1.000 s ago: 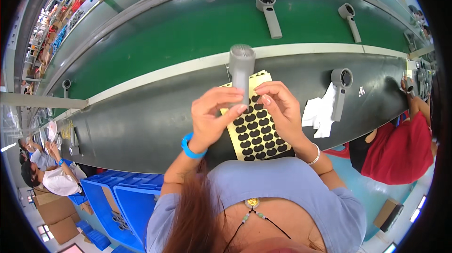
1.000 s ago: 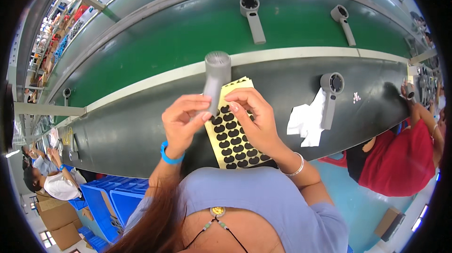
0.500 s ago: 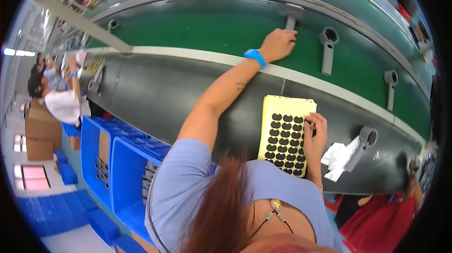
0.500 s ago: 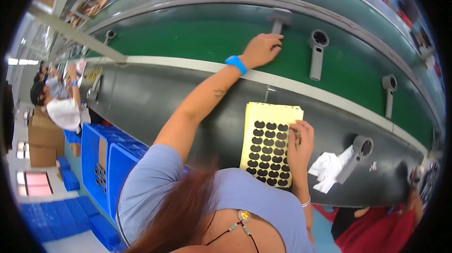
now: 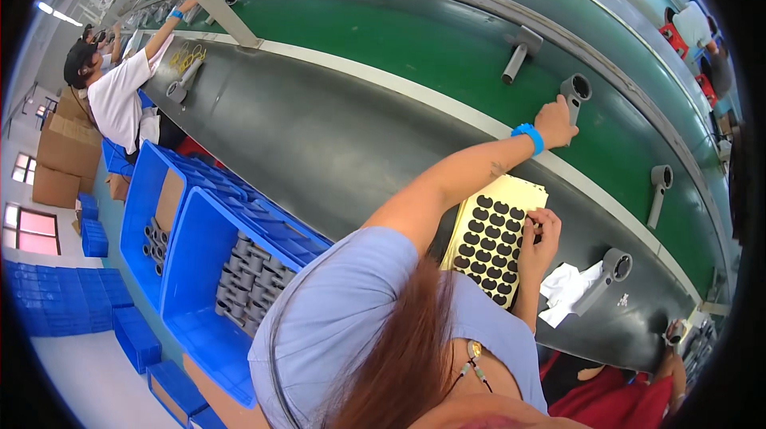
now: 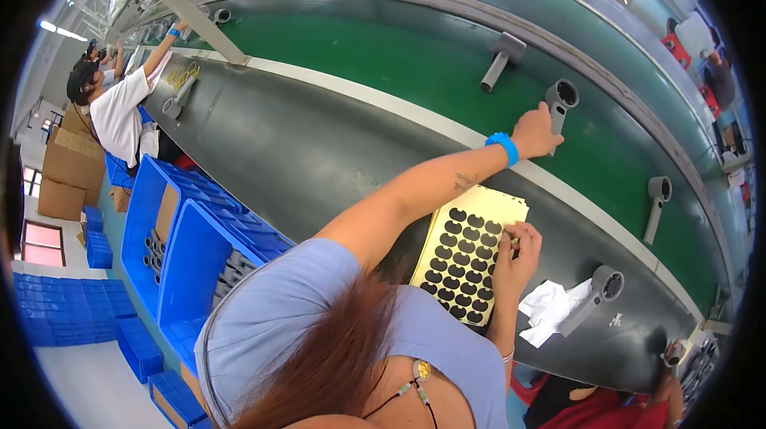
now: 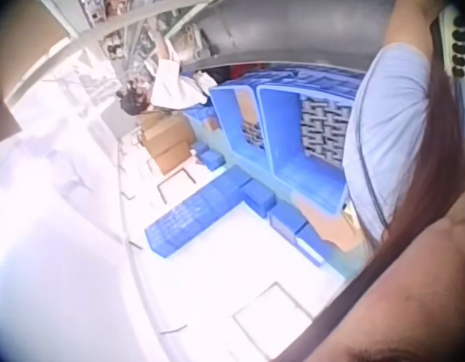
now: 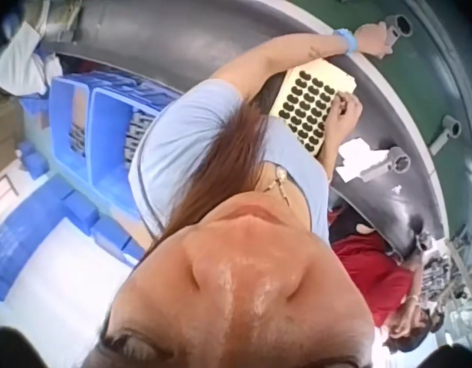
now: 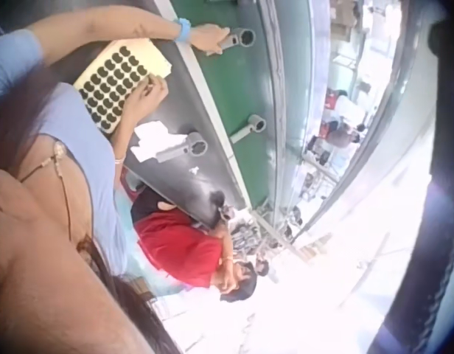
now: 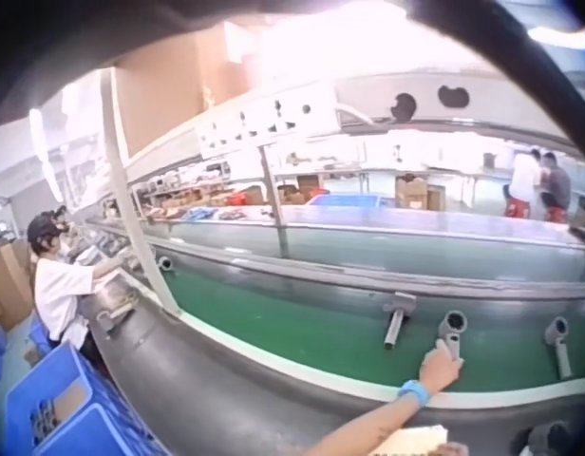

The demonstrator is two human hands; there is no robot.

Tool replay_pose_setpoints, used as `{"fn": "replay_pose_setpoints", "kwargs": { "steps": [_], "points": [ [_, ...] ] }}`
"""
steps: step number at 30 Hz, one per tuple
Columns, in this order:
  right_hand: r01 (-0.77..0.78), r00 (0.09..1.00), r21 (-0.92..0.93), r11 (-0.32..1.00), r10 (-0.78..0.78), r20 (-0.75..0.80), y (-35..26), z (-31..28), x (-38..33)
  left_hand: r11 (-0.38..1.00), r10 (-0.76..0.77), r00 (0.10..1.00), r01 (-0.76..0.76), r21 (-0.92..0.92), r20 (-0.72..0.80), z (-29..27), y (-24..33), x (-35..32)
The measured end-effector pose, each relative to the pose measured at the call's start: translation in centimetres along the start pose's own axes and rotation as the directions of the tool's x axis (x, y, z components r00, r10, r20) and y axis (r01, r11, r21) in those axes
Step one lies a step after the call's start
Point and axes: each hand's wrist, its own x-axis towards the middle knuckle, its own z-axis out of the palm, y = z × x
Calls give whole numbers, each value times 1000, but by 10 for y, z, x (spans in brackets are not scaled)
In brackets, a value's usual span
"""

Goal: The person picks up plastic components from a conveyor belt, peels adhesive pads from a sticker sheet by hand, adheres them to the ends of the components, and places the components onto the conveyor belt.

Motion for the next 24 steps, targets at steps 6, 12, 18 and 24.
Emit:
{"fn": "replay_pose_setpoints", "kwargs": {
  "steps": [6,12,18,24],
  "points": [
    [56,998,1,998,-56,7,-2,-1,1,946,129,935,-216,-243,-329,-54,-1,8],
    [60,998,10,998,-60,-13,3,1,0,772,169,958,-274,-574,-230,-118,53,-32],
    [78,996,-23,997,-78,-31,5,0,-1,607,412,899,-394,-690,-150,-154,86,-79],
    [86,996,-29,996,-86,-31,6,1,0,592,440,897,-321,-739,-37,-166,74,-104]
  ]
}}
